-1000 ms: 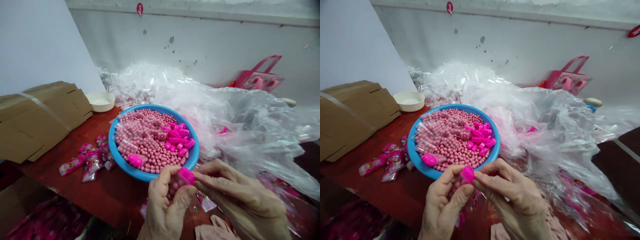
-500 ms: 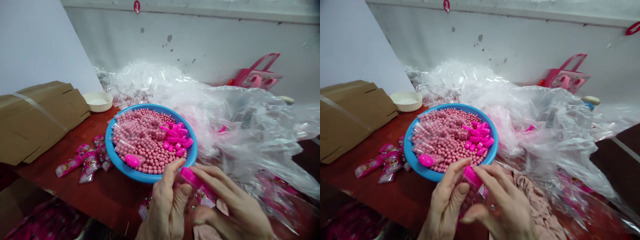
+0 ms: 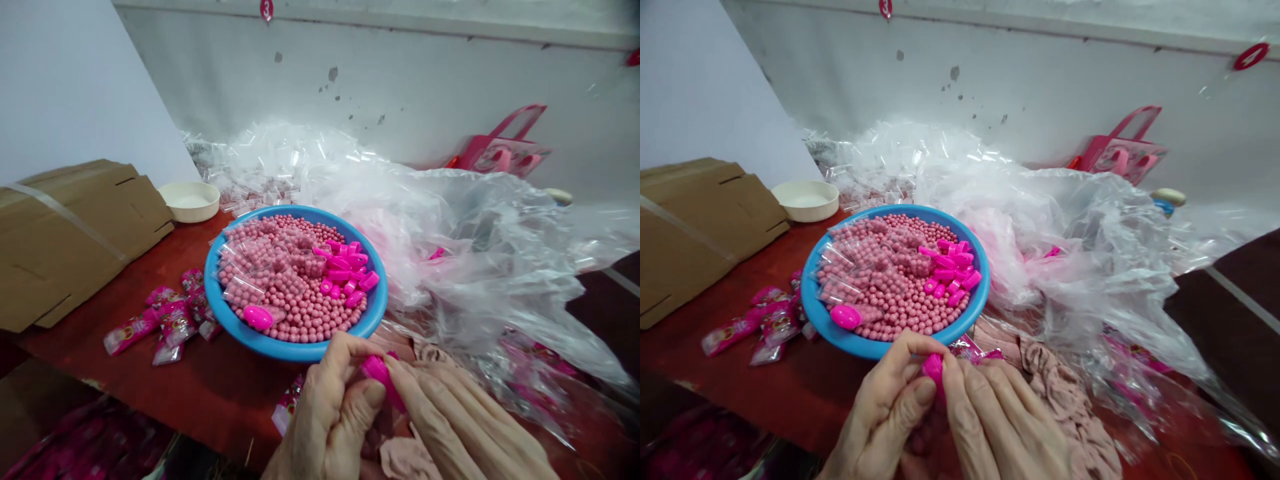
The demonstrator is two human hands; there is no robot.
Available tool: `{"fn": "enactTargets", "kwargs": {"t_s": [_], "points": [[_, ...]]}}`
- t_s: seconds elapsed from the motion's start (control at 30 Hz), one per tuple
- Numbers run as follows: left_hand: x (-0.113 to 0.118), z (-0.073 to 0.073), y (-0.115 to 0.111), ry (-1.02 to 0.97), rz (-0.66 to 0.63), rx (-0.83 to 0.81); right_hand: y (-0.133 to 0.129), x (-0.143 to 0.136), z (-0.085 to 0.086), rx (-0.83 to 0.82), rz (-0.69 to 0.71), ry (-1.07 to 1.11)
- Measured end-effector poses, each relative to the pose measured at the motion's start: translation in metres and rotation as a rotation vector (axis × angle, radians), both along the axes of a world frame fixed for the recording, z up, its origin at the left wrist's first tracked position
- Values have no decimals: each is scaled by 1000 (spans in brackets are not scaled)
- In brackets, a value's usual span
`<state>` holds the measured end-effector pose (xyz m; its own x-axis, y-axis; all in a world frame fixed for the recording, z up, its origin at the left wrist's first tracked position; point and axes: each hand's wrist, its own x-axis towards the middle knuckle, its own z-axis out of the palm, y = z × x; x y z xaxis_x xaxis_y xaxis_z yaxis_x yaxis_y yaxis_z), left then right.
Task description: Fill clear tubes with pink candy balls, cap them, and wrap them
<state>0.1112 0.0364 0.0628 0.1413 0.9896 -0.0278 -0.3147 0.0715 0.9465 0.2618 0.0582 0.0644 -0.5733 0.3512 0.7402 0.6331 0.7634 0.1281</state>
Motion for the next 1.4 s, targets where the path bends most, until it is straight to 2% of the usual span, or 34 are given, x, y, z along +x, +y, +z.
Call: {"fn": "enactTargets", "kwargs": {"t_s": [0.13, 0.33, 0.47, 0.57, 0.67, 0.73, 0.8, 0.9, 1.07, 1.23, 1.4], "points": [[5, -4, -1, 24, -10, 1, 2, 5, -2, -17, 14, 27], [13, -6, 7, 84, 33, -10, 16, 17, -2, -154, -7, -165], [20, -3, 13, -173, -30, -202, 18, 19, -1, -191, -1, -183], [21, -4, 14, -266, -73, -203, 15, 16, 3, -224, -41, -141], [18, -5, 8, -51, -69, -149, 13, 14, 4, -233, -67, -121], [15, -3, 5, 174, -9, -179, 12, 14, 3, -204, -61, -110], [14, 0, 3, 296, -21, -205, 10, 15, 1, -176, -36, -75], [12, 6, 5, 284, -120, -164, 9, 18, 0, -160, 5, -27], [14, 9, 6, 349, -177, -152, 8, 25, 4, -229, -4, -44], [17, 2, 0, 493, -73, -123, 12, 28, 8, -315, 144, -32], [13, 0, 3, 361, -188, -13, 10, 33, 8, -334, 152, -38]]}}
